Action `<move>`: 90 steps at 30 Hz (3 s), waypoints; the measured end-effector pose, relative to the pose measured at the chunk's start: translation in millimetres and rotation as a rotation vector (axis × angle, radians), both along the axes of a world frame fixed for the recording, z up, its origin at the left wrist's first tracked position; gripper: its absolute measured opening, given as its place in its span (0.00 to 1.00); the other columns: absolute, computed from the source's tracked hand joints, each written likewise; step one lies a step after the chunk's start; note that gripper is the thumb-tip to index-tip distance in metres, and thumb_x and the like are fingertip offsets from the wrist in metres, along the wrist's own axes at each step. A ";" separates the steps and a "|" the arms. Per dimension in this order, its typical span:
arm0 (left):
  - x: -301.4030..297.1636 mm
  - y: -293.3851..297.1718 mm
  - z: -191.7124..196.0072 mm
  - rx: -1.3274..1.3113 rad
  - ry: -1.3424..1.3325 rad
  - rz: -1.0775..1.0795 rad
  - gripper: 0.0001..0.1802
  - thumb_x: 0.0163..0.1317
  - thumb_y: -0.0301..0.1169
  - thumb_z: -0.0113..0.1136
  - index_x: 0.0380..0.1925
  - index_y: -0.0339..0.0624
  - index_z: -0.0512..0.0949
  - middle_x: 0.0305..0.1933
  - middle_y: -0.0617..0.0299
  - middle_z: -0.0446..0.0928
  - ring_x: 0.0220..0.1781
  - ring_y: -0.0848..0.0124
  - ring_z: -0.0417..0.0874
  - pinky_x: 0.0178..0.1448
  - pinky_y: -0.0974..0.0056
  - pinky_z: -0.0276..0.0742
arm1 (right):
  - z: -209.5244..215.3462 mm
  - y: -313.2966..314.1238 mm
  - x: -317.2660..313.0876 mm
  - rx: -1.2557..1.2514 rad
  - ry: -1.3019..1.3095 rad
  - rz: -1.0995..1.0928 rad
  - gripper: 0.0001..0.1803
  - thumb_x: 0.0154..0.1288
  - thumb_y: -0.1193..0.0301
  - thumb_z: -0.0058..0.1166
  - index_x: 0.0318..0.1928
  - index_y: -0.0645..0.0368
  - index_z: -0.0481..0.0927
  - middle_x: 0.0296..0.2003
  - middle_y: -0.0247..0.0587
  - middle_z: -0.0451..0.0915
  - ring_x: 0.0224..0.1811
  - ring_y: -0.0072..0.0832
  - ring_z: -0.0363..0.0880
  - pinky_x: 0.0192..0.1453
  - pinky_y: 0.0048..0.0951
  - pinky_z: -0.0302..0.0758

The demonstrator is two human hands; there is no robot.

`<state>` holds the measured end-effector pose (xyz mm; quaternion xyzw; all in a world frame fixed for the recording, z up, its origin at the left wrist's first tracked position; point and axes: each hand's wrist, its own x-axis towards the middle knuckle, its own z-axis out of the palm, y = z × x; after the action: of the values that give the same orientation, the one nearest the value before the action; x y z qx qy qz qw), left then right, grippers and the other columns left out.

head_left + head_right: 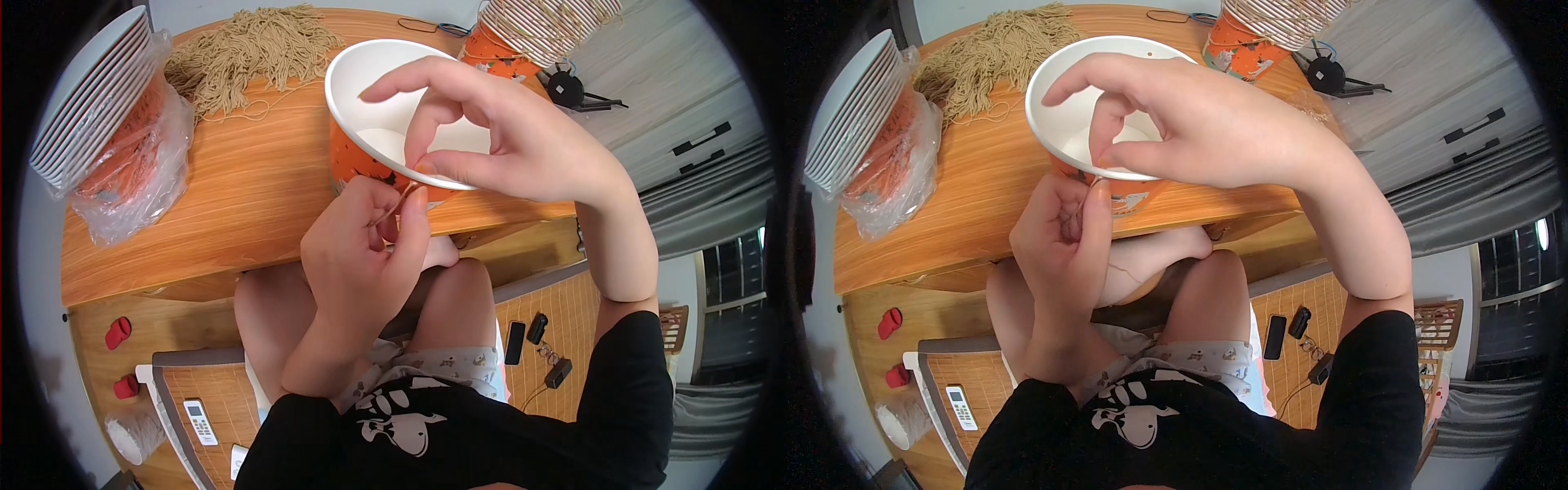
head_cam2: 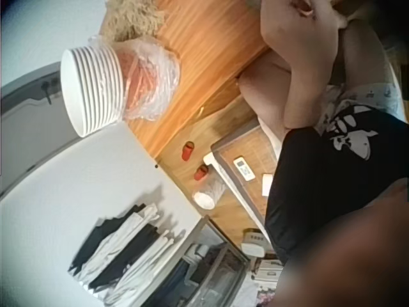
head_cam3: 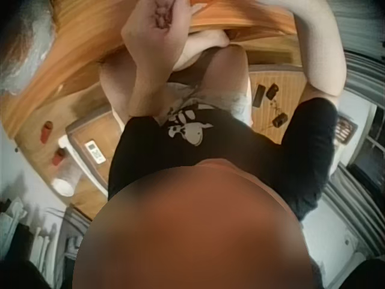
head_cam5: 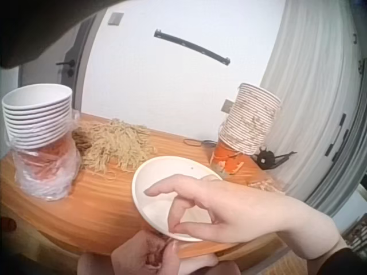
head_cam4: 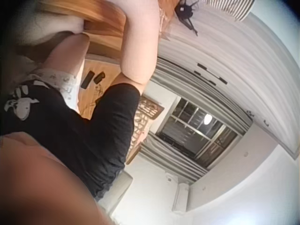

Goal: Threading cord handles through holes in paper buckets to assemble them.

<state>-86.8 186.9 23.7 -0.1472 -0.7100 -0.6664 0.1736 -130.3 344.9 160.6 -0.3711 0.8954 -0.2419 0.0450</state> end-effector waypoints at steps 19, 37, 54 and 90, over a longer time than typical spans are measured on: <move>4.3 -22.4 10.7 0.573 -0.158 -0.607 0.07 0.73 0.26 0.55 0.40 0.32 0.78 0.38 0.59 0.85 0.43 0.76 0.84 0.50 0.70 0.79 | -68.6 -25.6 98.9 -0.584 0.426 -0.293 0.36 0.62 0.89 0.57 0.68 0.69 0.55 0.40 0.49 0.84 0.43 0.30 0.85 0.51 0.25 0.78; 10.7 -14.3 5.4 0.547 -0.255 -0.628 0.07 0.73 0.23 0.56 0.45 0.30 0.78 0.45 0.53 0.85 0.48 0.71 0.86 0.53 0.70 0.81 | -153.9 -50.6 97.2 -0.974 0.387 -0.589 0.32 0.61 0.84 0.64 0.62 0.64 0.61 0.47 0.45 0.78 0.49 0.30 0.78 0.56 0.29 0.75; 4.5 -14.2 1.2 0.371 -0.176 -0.569 0.08 0.63 0.19 0.66 0.42 0.32 0.86 0.43 0.58 0.84 0.41 0.74 0.85 0.45 0.72 0.80 | -141.2 -36.9 119.0 -1.080 0.258 -0.519 0.30 0.62 0.83 0.64 0.60 0.62 0.61 0.41 0.38 0.84 0.48 0.22 0.81 0.55 0.24 0.73; 10.1 -23.2 5.5 0.123 0.179 -0.076 0.12 0.52 0.19 0.71 0.37 0.41 0.86 0.31 0.59 0.85 0.30 0.69 0.87 0.35 0.68 0.82 | -83.0 -30.7 74.4 -0.504 0.755 -0.401 0.29 0.55 0.78 0.73 0.54 0.61 0.72 0.34 0.29 0.89 0.43 0.22 0.73 0.52 0.25 0.66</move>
<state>-76.8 163.7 29.2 -0.2218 -0.6434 -0.6990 0.2197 -55.9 314.3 77.6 -0.2528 0.8166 -0.3034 -0.4209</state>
